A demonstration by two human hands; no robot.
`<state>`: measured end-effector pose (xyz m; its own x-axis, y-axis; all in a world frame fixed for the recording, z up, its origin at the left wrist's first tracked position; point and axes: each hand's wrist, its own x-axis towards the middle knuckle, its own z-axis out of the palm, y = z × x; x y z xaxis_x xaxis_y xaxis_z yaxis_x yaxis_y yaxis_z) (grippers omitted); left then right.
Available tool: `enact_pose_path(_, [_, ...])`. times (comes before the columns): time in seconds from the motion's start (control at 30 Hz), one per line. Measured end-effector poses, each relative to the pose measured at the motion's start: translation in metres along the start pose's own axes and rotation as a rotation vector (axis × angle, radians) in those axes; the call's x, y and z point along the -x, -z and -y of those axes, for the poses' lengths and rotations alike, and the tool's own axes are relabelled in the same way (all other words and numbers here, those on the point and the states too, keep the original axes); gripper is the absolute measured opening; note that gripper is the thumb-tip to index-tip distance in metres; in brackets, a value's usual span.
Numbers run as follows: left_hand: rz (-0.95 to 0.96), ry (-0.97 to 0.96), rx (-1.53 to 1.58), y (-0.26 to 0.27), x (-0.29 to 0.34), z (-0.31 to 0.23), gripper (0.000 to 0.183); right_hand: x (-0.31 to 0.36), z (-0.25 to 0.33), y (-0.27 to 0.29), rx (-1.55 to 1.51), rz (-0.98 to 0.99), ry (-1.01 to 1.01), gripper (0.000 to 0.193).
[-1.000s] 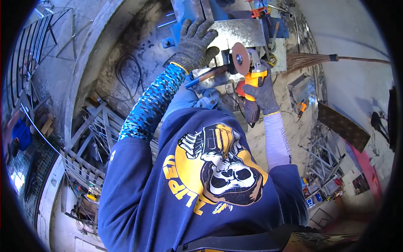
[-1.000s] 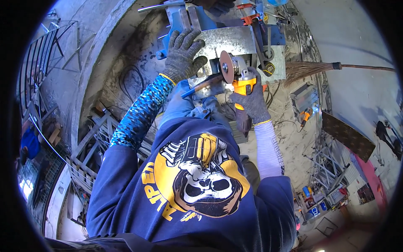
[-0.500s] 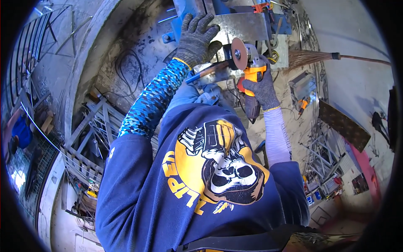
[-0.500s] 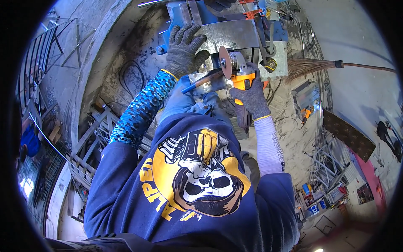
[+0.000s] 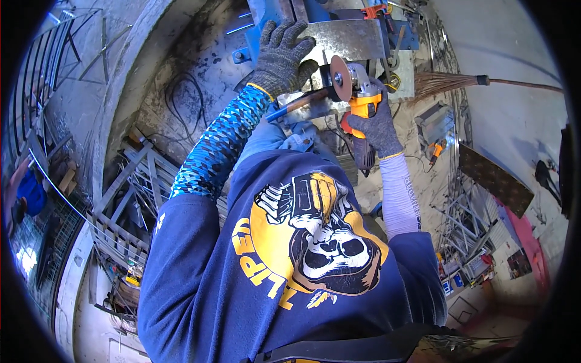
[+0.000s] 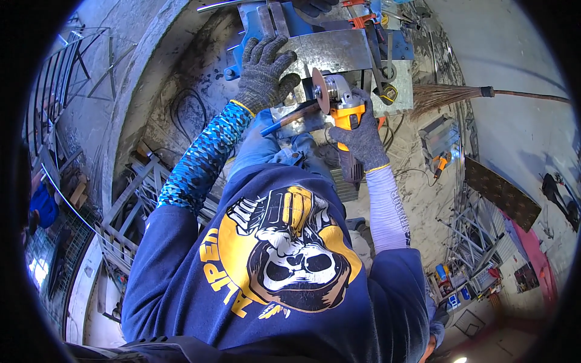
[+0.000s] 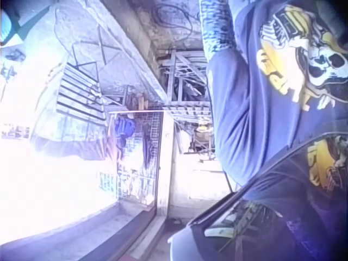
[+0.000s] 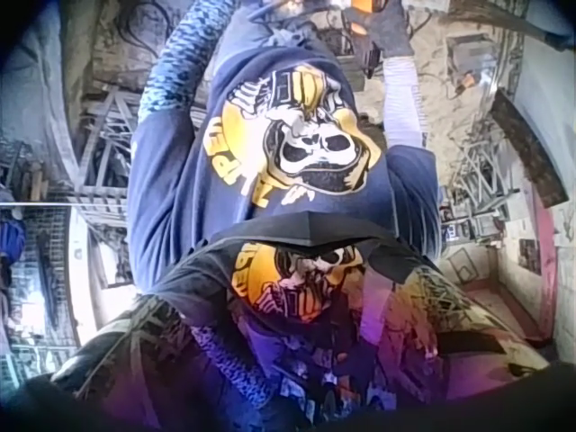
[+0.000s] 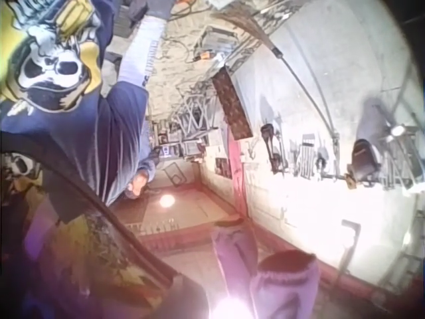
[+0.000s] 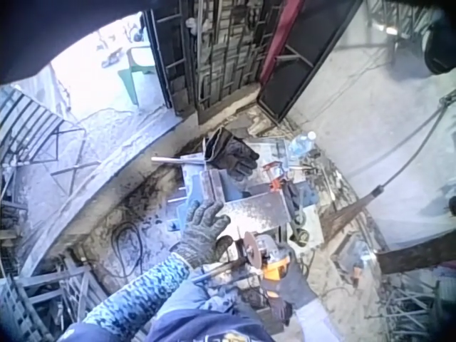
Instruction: The person grinds, measures, and marks a metal plate. The person uses an angle grinder, measuring tape, and a marker to perform these actions.
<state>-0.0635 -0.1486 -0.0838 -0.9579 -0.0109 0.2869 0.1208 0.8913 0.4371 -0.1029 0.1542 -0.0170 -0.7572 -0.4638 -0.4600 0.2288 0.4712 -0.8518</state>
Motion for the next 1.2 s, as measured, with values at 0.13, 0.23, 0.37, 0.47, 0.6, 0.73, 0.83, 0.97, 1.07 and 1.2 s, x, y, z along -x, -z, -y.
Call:
enact_pose_path(0.13, [0.004,-0.006,-0.001,0.0005,-0.0005,0.0002,0.054,0.0004,-0.0011,-0.0013,0.042,-0.005,0.014,0.108])
enact_pose_path(0.23, [0.0,0.0,0.003,0.0001,-0.0007,0.0006,0.053,0.0005,-0.0007,-0.0012,0.008,-0.002,-0.004,0.107])
enact_pose_path(0.37, [-0.013,-0.007,-0.003,0.0004,-0.0012,0.0001,0.053,-0.0005,-0.0018,-0.0009,0.068,-0.011,0.057,0.107])
enact_pose_path(0.47, [-0.008,0.0,-0.009,0.0003,-0.0013,-0.0004,0.053,-0.0012,0.0013,-0.0027,-0.018,0.02,-0.008,0.107])
enact_pose_path(0.6, [-0.012,0.004,-0.009,0.0006,-0.0022,-0.002,0.051,-0.001,0.0011,-0.004,0.009,0.016,0.025,0.107])
enact_pose_path(0.73, [-0.027,0.002,-0.001,0.0004,-0.0023,-0.0019,0.051,-0.0017,0.0013,-0.0046,0.003,0.013,0.033,0.107])
enact_pose_path(0.83, [-0.026,0.005,0.004,0.0003,-0.0018,-0.0015,0.051,-0.0016,0.0023,-0.0054,-0.031,0.014,0.0,0.106])
enact_pose_path(0.97, [-0.032,0.001,0.002,0.0002,-0.0018,-0.0013,0.05,-0.0021,0.0011,-0.005,0.0,0.008,0.031,0.106])
enact_pose_path(1.07, [-0.013,0.024,0.02,0.0004,-0.0018,-0.0014,0.051,-0.0021,-0.0002,-0.0042,-0.045,0.017,-0.016,0.106])
enact_pose_path(1.2, [-0.017,0.019,0.01,0.0,-0.0008,-0.0012,0.051,-0.0036,-0.0017,-0.0048,-0.021,0.018,-0.003,0.107])
